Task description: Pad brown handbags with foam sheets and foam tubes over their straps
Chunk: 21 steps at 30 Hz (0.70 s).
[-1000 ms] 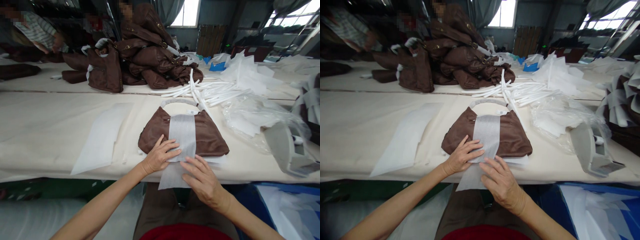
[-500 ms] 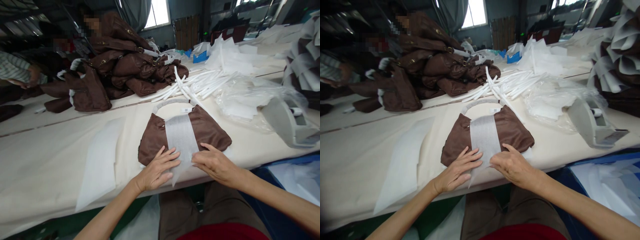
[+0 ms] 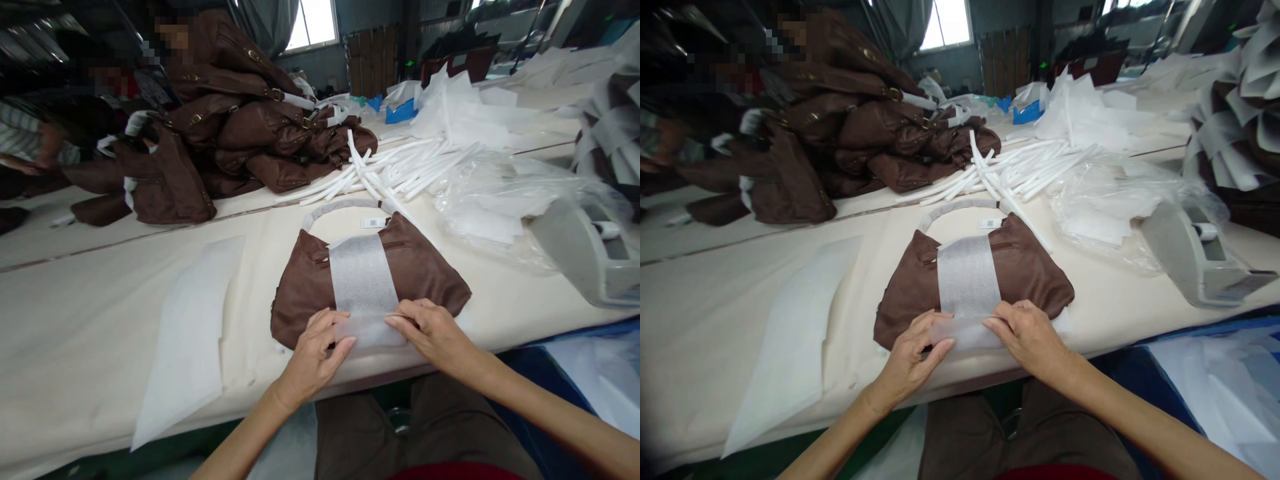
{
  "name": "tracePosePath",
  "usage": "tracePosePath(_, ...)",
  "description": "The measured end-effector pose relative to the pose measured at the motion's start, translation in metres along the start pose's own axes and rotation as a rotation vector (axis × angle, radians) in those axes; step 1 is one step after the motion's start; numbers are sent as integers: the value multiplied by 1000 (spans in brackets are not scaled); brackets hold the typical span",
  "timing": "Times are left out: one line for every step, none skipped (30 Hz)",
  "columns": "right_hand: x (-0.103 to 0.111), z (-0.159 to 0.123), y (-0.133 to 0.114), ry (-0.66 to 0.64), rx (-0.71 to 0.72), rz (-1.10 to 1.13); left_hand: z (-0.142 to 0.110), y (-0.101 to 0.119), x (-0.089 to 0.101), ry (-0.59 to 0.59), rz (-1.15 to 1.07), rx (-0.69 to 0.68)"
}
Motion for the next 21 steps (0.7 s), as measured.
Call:
tracePosePath(-2, 2, 0, -8, -69, -34, 2, 2, -1, 34, 3, 52)
tracePosePath(-5, 5, 0, -19, -130, -81, 5, 4, -2, 65, 10, 112)
tracePosePath(-7, 8, 0, -30, -182, -133, 7, 6, -3, 92, 21, 171)
tracePosePath(-8, 10, -2, -43, -232, -187, 9, 7, -4, 118, 34, 224)
tracePosePath(-9, 13, -3, -60, -276, -236, 11, 8, -5, 141, 50, 264)
tracePosePath(-9, 16, -6, -81, -313, -276, 13, 9, -5, 159, 65, 287)
tracePosePath(-9, 19, -8, -105, -345, -307, 14, 9, -6, 172, 77, 301)
tracePosePath(-7, 22, -11, -131, -371, -331, 16, 9, -7, 181, 87, 308)
tracePosePath(-6, 24, -13, -155, -394, -349, 17, 8, -7, 194, 94, 312)
tracePosePath(-4, 27, -15, -175, -415, -362, 18, 6, -8, 214, 97, 313)
tracePosePath(-3, 29, -16, -192, -430, -365, 18, 5, -8, 243, 97, 308)
tracePosePath(-1, 31, -17, -206, -443, -361, 18, 4, -8, 277, 95, 296)
tracePosePath(0, 33, -18, -215, -453, -353, 18, 3, -8, 305, 96, 276)
tracePosePath(1, 34, -18, -220, -460, -344, 17, 2, -8, 321, 110, 244)
tracePosePath(1, 34, -17, -221, -464, -338, 17, 2, -9, 318, 144, 204)
tracePosePath(2, 35, -17, -223, -464, -332, 16, 2, -10, 299, 202, 159)
tracePosePath(2, 35, -16, -224, -463, -327, 15, 3, -11, 270, 274, 113)
tracePosePath(2, 36, -15, -223, -461, -320, 14, 4, -12, 235, 350, 67)
tracePosePath(1, 37, -14, -223, -456, -310, 13, 4, -14, 195, 416, 25)
tracePosePath(2, 38, -13, -221, -450, -297, 12, 4, -15, 152, 462, -10)
tracePosePath(2, 39, -11, -215, -446, -280, 11, 4, -17, 108, 491, -37)
Point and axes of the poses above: each hand's wrist, its own z-axis towards the middle knuckle, its own x-axis out of the back of the hand, y = z × x, the point moved 1 cm from there along z, towards the middle knuckle, and after that the axes turned 8 degrees about -y, right-handed, at the moved point
